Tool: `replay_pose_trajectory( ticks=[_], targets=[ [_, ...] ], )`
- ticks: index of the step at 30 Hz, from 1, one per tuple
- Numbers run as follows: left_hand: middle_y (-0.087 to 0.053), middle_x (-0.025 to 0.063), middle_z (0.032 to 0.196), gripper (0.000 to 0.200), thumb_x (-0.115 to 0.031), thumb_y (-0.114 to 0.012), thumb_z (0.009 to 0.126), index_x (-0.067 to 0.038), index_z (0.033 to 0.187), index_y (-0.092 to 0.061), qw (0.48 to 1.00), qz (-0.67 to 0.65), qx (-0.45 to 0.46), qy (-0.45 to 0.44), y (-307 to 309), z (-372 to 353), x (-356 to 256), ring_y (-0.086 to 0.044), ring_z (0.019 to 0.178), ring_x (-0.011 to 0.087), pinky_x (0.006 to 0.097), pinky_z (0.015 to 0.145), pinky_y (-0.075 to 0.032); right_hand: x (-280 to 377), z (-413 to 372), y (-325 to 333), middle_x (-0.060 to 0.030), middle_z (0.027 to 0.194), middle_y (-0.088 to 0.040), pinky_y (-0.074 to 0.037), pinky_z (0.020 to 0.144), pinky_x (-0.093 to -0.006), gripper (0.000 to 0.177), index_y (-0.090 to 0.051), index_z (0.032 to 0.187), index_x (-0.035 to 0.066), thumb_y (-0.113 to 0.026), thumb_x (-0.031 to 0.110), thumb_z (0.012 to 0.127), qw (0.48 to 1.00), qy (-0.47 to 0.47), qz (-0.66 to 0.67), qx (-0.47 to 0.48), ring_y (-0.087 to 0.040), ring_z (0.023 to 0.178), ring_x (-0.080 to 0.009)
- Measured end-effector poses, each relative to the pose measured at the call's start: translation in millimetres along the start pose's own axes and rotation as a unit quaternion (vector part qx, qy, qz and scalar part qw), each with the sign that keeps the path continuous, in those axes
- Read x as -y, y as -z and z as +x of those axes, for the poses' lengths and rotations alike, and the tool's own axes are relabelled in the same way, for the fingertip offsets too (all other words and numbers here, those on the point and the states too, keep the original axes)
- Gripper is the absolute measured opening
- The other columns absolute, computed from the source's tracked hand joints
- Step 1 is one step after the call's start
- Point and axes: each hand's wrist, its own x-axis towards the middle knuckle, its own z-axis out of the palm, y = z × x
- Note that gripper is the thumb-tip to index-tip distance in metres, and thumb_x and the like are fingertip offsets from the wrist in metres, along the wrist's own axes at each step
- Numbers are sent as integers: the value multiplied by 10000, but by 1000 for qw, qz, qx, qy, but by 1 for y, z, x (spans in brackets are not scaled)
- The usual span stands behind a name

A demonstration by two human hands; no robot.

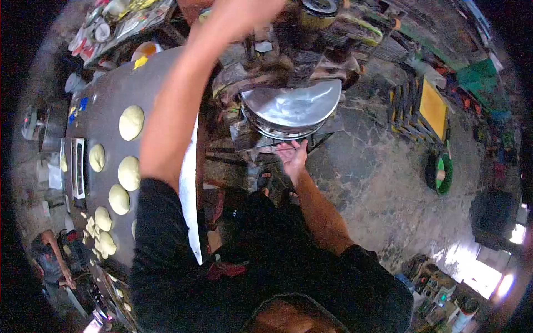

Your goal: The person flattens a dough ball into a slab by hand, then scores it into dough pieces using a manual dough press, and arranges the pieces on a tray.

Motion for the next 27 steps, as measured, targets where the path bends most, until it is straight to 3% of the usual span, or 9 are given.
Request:
replay_pose_trajectory(
  ticks=[1,3,5,9,10,13,18,20,27],
  targets=[
    [-646,140,1145,299,-201,-556,933,-22,1170,-596,996,-54,42,55,-1,-58,-10,-617,1035,219,308,931,-448,-1,6,0,-161,1018,-545,-522,757,-490,739,-379,1269,7,-350,658,920,1000,-9,4,-14,-625,830,-335],
    [-676,125,1044,300,-207,-532,960,13,1148,-613,965,-226,131,22,-5,-164,-8,-642,975,238,381,922,-470,0,4,24,-121,879,-520,-540,671,-443,703,-410,1185,-4,-340,647,930,996,71,-23,38,-603,753,-295],
    [-670,122,1054,349,-248,-506,981,17,1190,-597,845,-300,208,391,-23,-269,-9,-650,907,197,365,868,-496,28,19,69,-134,1042,-567,-511,781,-532,566,-481,1166,41,-344,554,972,995,-15,-76,-67,-557,921,-285],
    [-623,122,1162,540,-495,-438,967,-47,1233,-579,740,-182,50,645,-148,-448,34,-569,1085,164,389,922,-452,74,4,153,-80,837,-589,-488,770,-394,551,-579,1023,29,-378,539,971,979,123,-163,-12,-544,743,-201],
    [-554,137,1292,690,-630,-371,932,-65,1288,-545,588,-338,4,735,-146,-427,8,-489,1214,197,389,985,-401,88,-8,170,-54,780,-561,-475,719,-366,512,-574,941,57,-391,534,969,972,115,-202,-26,-526,694,-180],
    [-568,138,1277,783,-672,-340,917,-26,1336,-480,437,-643,-156,609,-193,-464,-4,-559,1155,249,410,973,-453,117,-39,199,-10,696,-522,-433,618,-313,485,-569,830,96,-404,532,966,957,81,-276,-45,-498,622,-139],
    [-596,134,1210,654,-544,-410,962,26,1258,-533,510,-416,-299,691,-182,-515,-98,-595,1066,232,391,923,-490,140,-75,188,70,536,-382,-225,411,-270,507,-491,695,148,-406,580,947,913,79,-400,-23,-327,429,-82],
    [-599,138,1200,624,-512,-395,980,36,1241,-541,462,-439,-391,664,-155,-537,-147,-596,1055,235,387,930,-482,140,-119,143,79,520,-334,-196,393,-255,489,-477,699,164,-395,572,956,905,34,-419,62,-283,409,-70],
    [-377,181,1448,764,-628,-233,950,-55,1450,-295,430,-426,-701,378,-82,-628,-278,-425,1292,324,476,1059,-383,52,-253,-22,71,516,-320,-209,366,-203,383,-495,820,105,-435,441,993,720,-51,-525,451,-278,401,-40]
  ],
)
